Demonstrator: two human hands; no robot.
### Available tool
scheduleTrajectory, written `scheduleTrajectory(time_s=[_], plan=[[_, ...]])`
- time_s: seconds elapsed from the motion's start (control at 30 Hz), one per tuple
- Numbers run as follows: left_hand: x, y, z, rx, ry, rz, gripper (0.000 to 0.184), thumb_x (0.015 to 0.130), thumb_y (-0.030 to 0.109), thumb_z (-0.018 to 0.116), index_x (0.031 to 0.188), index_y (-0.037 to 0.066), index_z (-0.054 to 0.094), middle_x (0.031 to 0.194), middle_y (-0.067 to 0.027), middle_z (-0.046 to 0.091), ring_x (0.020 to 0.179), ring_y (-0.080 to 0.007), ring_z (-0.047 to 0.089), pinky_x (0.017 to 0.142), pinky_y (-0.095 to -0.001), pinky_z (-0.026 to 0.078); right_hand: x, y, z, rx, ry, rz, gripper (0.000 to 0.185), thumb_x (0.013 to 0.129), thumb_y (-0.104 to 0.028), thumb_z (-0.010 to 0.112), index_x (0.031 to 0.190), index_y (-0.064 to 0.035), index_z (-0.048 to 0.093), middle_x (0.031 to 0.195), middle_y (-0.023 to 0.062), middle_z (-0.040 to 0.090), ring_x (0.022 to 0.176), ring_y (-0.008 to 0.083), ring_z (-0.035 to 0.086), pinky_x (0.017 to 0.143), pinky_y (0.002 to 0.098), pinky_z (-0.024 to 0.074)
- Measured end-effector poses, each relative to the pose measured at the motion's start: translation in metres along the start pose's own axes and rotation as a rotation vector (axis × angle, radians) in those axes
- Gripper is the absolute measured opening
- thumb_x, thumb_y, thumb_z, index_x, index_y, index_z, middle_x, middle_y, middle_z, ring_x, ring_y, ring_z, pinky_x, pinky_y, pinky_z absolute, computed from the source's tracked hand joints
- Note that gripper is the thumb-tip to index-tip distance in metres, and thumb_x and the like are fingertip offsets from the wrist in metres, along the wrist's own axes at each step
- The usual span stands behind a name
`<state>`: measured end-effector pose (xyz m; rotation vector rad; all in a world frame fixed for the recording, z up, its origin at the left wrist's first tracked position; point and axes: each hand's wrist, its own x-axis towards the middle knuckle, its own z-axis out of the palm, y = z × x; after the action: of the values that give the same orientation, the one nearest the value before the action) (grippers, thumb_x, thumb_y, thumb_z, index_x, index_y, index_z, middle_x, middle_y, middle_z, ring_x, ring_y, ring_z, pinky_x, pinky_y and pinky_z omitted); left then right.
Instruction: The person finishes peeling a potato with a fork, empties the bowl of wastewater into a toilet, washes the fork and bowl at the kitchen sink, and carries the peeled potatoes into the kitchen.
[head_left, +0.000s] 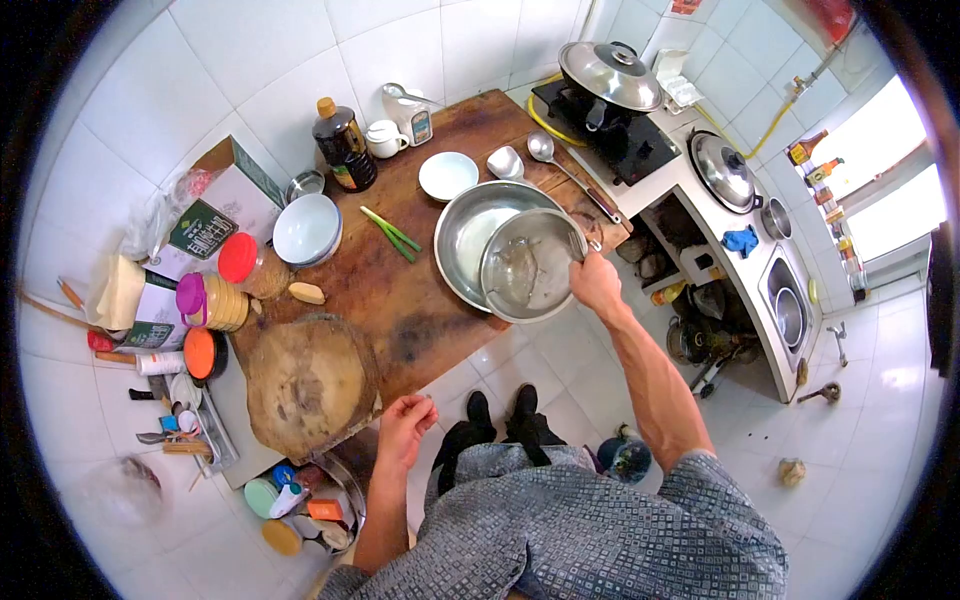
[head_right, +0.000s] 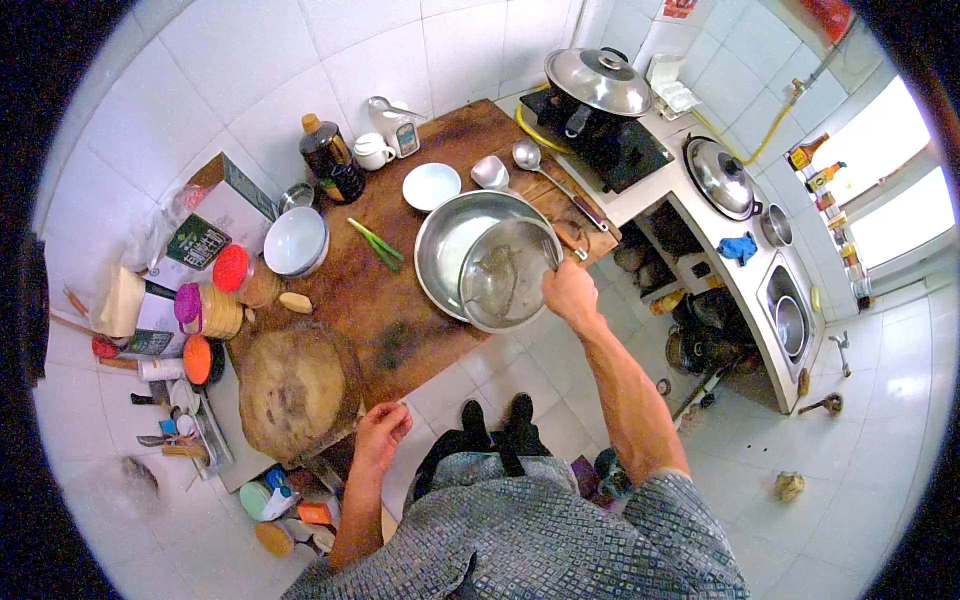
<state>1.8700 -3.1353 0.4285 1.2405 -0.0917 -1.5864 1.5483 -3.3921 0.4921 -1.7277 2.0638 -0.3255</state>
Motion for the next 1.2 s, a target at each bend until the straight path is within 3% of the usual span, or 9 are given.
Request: scheduleTrajectory(time_s=[0.1,0.13,0.17,0.23,0.27,0.6,0.87,1.0,1.2], plan=[[-0.003,0.001,-0.002,-0.001,0.001,0.008,0.012,0.087,0.004,0.07,0.095,0.003,0.061,0.09,-0.008,0.067,0.079,-0.0173,0.067,0.073,-0.0289,0.058,0.007,0.015,0.02,0.169,-0.006,0.015,0.041,0.083,-0.022,0.052,0.108,0.0101,0.057,0.095,0.0324,0.066,0.095,0.048,0.064,0.085,0.0541,0.0478],[-0.004,0.003,-0.001,-0.011,0.001,0.013,0.013,0.087,0.004,0.07,0.096,0.003,0.061,0.09,-0.0081,0.067,0.079,-0.0173,0.067,0.073,-0.0288,0.058,0.007,0.02,0.028,0.198,0.038,-0.027,0.03,0.082,-0.019,0.054,0.094,0.0079,0.062,0.079,0.0225,0.068,0.072,0.0363,0.067,0.066,0.0476,0.0503],[-0.005,0.004,-0.002,-0.008,-0.005,0.017,0.013,0.087,0.004,0.07,0.096,0.003,0.061,0.09,-0.0081,0.067,0.079,-0.0173,0.067,0.073,-0.0288,0.058,0.007,0.026,0.034,0.201,0.045,-0.027,0.03,0.082,-0.019,0.054,0.094,0.0079,0.062,0.079,0.0225,0.068,0.072,0.0363,0.067,0.066,0.0476,0.0503],[-0.005,0.004,-0.004,0.006,0.019,0.006,0.013,0.087,0.003,0.07,0.096,0.004,0.061,0.089,-0.0076,0.067,0.078,-0.0172,0.067,0.072,-0.0288,0.058,-0.004,0.024,0.032,0.573,-0.151,0.05,0.022,0.082,-0.016,0.054,0.08,0.004,0.062,0.062,0.0086,0.06,0.049,0.0179,0.054,0.046,0.0362,0.0389],[-0.005,0.004,-0.004,0.01,0.011,0.006,0.013,0.087,0.003,0.07,0.096,0.004,0.061,0.089,-0.0076,0.067,0.078,-0.0172,0.067,0.072,-0.0288,0.058,-0.012,0.024,0.033,0.713,-0.166,0.082,0.017,0.081,-0.014,0.054,0.071,-0.0008,0.059,0.055,-0.0015,0.046,0.043,0.0073,0.035,0.04,0.0288,0.0234],[0.002,0.002,0.016,0.129,-0.108,-0.047,0.011,0.085,0.003,0.071,0.092,0.005,0.063,0.086,-0.0071,0.068,0.076,-0.0159,0.067,0.07,-0.0278,0.058,-0.112,0.04,-0.02,1.125,-0.082,0.284,0.011,0.084,-0.012,0.055,0.077,-0.0035,0.059,0.059,-0.0015,0.048,0.048,0.0084,0.038,0.043,0.0295,0.0271],[0.002,-0.009,0.049,0.39,-0.261,-0.134,0.012,0.089,0.007,0.068,0.098,0.004,0.061,0.088,-0.0052,0.066,0.078,-0.014,0.065,0.071,-0.0249,0.056,-0.239,0.15,-0.042,1.131,0.466,0.615,0.017,0.083,-0.016,0.061,0.093,-0.0017,0.061,0.069,-0.0013,0.053,0.053,0.0081,0.043,0.047,0.0281,0.0345],[-0.005,-0.03,0.065,0.444,-0.347,-0.175,0.013,0.089,0.007,0.068,0.099,0.003,0.061,0.09,-0.0062,0.066,0.08,-0.0146,0.065,0.073,-0.026,0.056,-0.335,0.205,-0.041,1.097,0.682,0.607,0.019,0.085,-0.01,0.058,0.098,0.0023,0.063,0.084,0.0012,0.06,0.075,0.0108,0.052,0.065,0.0274,0.0411],[-0.042,-0.079,0.101,0.57,-0.462,-0.244,0.015,0.089,0.006,0.07,0.099,0.0,0.061,0.093,-0.0094,0.068,0.081,-0.0157,0.068,0.076,-0.0271,0.059,-0.475,0.279,0.014,1.103,0.796,0.866,0.025,0.086,-0.015,0.06,0.101,0.0011,0.05,0.079,0.0023,0.054,0.061,0.0086,0.048,0.05,0.0267,0.0378]])
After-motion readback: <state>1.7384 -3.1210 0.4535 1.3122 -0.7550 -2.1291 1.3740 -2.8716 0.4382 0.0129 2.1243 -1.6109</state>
